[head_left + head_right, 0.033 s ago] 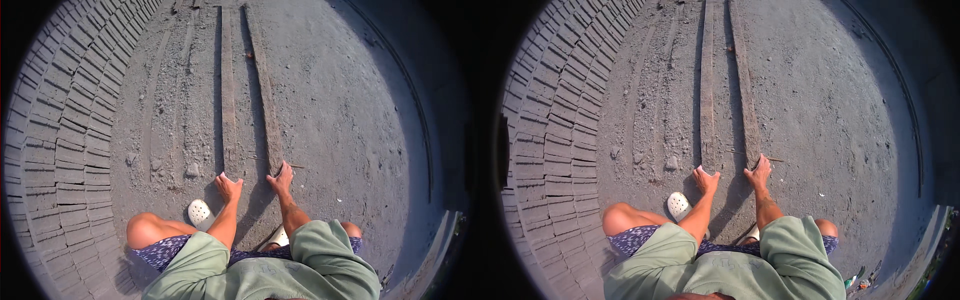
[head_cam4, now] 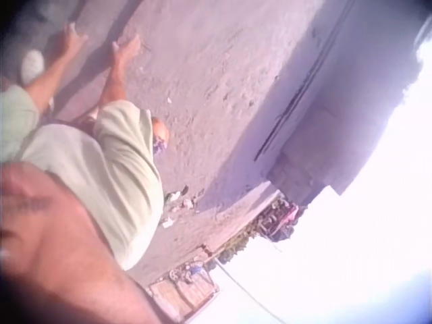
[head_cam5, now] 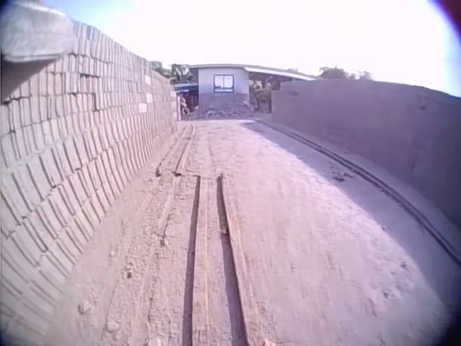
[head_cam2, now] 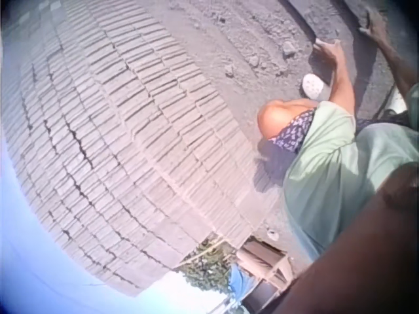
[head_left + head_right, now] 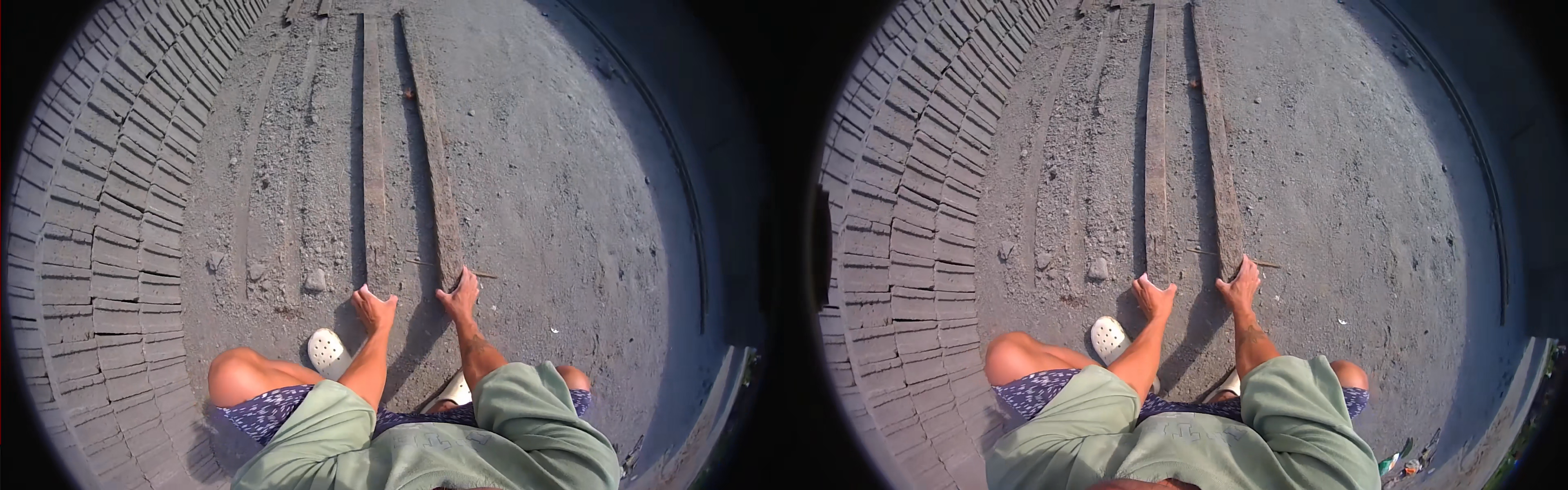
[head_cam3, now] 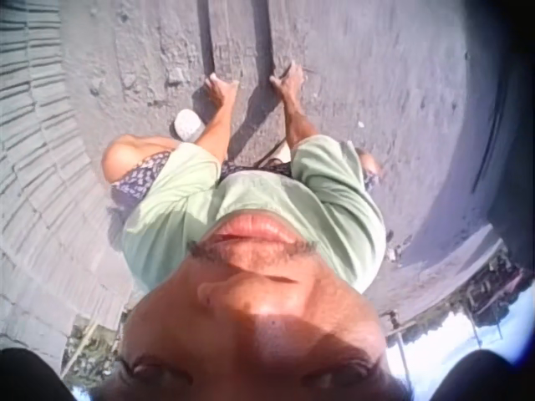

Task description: The person repositions wooden planks on the ground by hand, sets down a concrete brick beside a plank, and then picks up a hollow bamboo pole.

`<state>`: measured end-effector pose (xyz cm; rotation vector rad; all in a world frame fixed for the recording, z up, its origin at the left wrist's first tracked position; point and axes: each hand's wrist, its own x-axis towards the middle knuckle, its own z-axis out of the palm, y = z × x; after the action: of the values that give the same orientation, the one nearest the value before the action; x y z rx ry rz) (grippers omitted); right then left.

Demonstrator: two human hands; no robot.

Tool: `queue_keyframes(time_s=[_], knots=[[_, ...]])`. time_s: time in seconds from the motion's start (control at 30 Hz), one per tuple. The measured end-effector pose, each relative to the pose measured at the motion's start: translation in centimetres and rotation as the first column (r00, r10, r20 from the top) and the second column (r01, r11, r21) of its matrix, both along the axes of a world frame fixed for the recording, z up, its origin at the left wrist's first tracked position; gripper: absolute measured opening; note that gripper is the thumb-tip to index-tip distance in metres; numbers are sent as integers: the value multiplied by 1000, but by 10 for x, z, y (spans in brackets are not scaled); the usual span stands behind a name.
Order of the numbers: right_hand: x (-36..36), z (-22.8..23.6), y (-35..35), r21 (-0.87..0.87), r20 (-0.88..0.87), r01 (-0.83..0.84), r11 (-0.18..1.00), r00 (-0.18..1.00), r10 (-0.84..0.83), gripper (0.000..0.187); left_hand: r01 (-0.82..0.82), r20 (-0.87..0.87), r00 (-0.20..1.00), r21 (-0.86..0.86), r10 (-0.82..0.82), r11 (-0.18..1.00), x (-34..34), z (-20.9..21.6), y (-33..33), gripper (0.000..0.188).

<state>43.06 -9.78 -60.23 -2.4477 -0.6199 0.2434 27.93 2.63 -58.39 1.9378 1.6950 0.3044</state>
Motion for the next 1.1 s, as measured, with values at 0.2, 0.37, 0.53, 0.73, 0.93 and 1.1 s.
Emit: queue_keyframes(time_s=[0.2, 0.37, 0.53, 0.73, 0.93, 1.1], knots=[[22, 1, -8, 81, -26, -28, 996, 999, 30, 90, -18, -71, 997, 64, 22, 998, -1, 4, 8, 68], [6, -8, 5, 118, 11, -5, 993, 1000, 4, 87, -35, -99, 995, 4, 35, 999, 11, 4, -6, 67], [2, 1, 6, 93, -60, -3, 996, 998, 8, 85, -50, -146, 988, -23, 46, 998, 12, 7, -11, 71], [1, 11, 10, 46, 1, 42, 998, 999, -42, 91, -83, -134, 987, 72, 92, 994, 10, 8, -6, 73], [18, 18, 26, 21, 88, 60, 998, 994, -61, 91, -43, -107, 993, 57, 49, 997, 28, 16, 17, 90], [23, 18, 36, -29, 114, 35, 999, 993, -31, 88, 34, -86, 996, 63, -29, 997, 28, 8, 19, 91]])
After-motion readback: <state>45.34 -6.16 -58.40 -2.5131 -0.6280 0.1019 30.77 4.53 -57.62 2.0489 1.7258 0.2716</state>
